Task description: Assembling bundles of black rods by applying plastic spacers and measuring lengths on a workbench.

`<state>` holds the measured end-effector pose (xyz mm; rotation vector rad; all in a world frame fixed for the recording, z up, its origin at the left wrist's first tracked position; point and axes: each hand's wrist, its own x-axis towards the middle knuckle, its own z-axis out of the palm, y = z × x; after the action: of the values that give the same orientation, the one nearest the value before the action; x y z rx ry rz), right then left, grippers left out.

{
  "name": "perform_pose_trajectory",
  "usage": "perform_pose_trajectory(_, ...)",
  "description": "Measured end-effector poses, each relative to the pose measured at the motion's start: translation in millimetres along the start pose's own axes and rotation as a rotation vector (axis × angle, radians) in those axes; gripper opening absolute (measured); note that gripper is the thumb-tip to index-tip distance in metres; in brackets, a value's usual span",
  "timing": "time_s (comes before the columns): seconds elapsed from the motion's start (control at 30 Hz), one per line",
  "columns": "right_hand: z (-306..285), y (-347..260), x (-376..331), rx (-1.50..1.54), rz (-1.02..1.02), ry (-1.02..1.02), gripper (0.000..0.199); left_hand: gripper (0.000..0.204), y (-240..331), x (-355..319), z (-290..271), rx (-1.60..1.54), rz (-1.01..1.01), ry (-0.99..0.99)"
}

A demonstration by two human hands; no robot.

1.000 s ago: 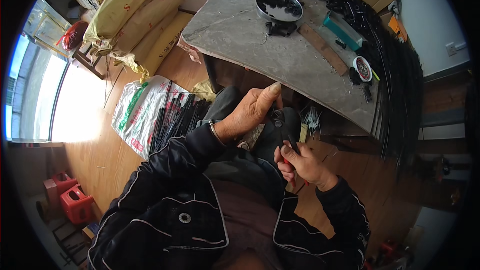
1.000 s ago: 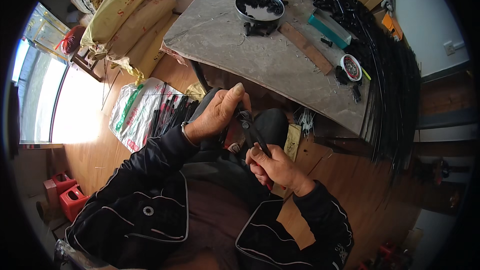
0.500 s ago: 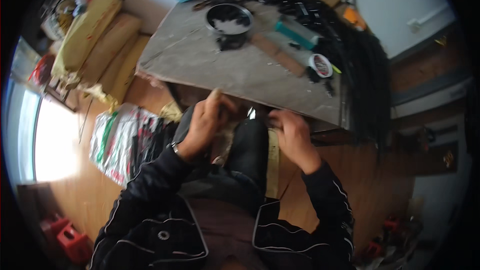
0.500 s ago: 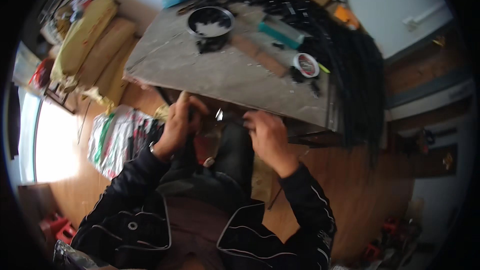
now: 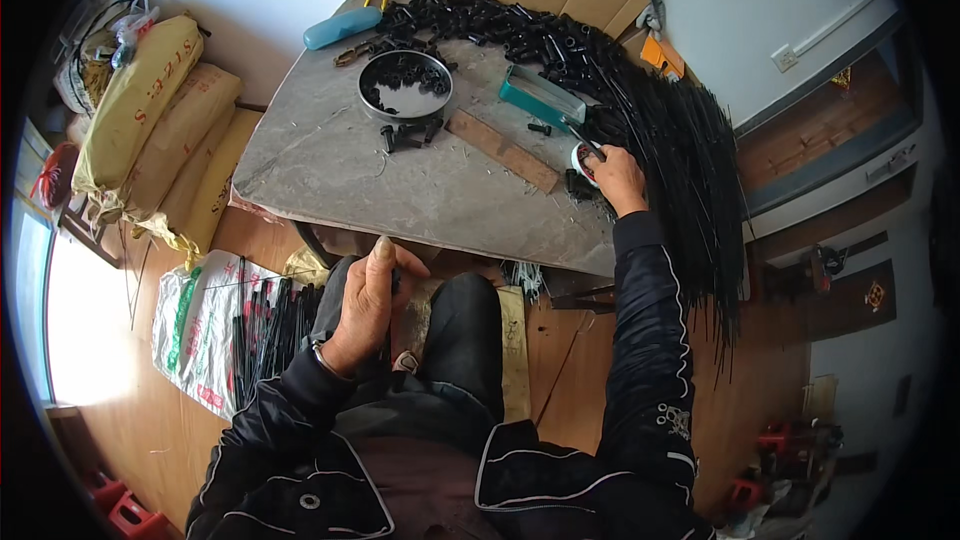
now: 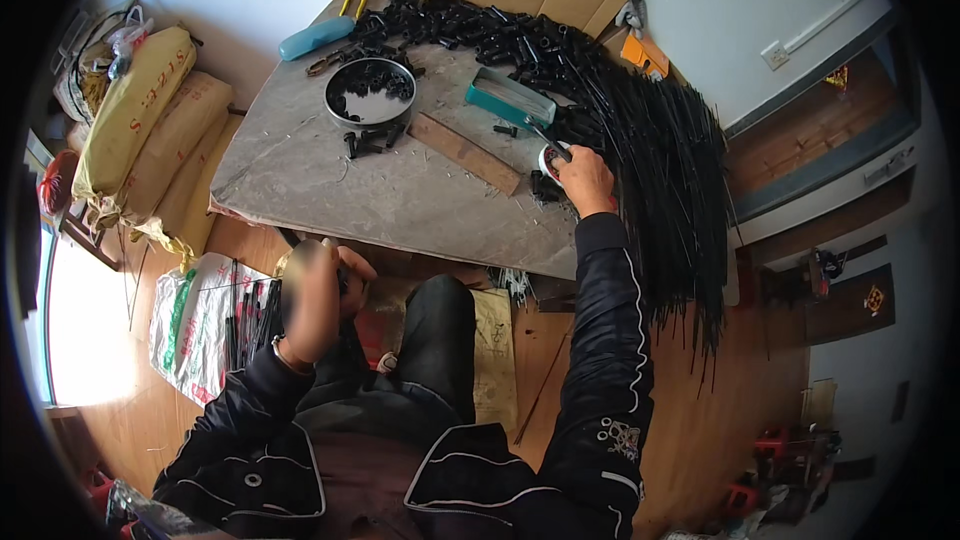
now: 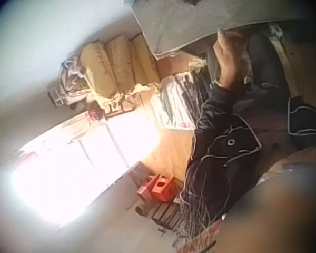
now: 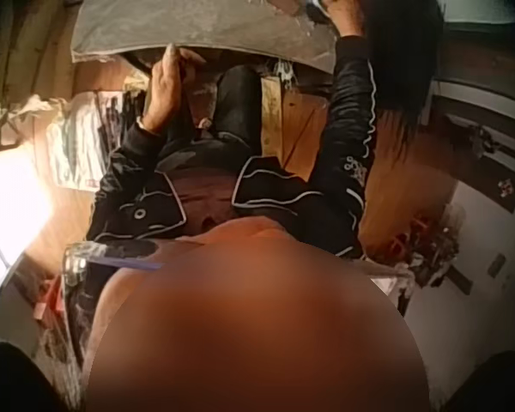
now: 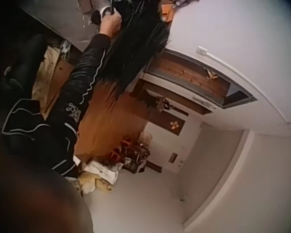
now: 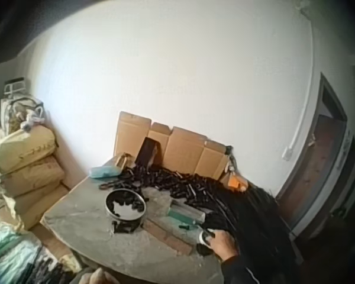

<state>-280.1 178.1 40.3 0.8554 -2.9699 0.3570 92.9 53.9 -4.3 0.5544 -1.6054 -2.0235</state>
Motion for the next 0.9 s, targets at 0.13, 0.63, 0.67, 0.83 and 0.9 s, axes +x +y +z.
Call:
perform_pose_trajectory(0.13, 8, 2, 9, -0.069, -0.022, 0.072, 0.037, 0.061, 9, 2, 2, 0.051, -0.023, -0.028)
perform_pose_trajectory(0.63, 15, 37, 38, 0.289, 0.022, 0.149, 0.033, 0.066, 19, -7, 8, 0.007, -0.044, -0.098)
perform_pose_trajectory(0.67, 14, 38, 36, 0.44, 0.053, 0.088, 0.029, 0.066, 19, -8, 7, 0.007, -0.042, -0.101)
perform_pose_trajectory(0.83, -25, -16, -30, 1.092, 0.073, -0.299, 0.016, 0.068, 19, -14, -1, -0.096, 0.027, -0.266)
perform_pose_trajectory(0.9, -26, -36, -63, 1.42, -0.03, -0.49, 0.014, 0.067, 16, -12, 2, -0.091, 0.094, -0.26)
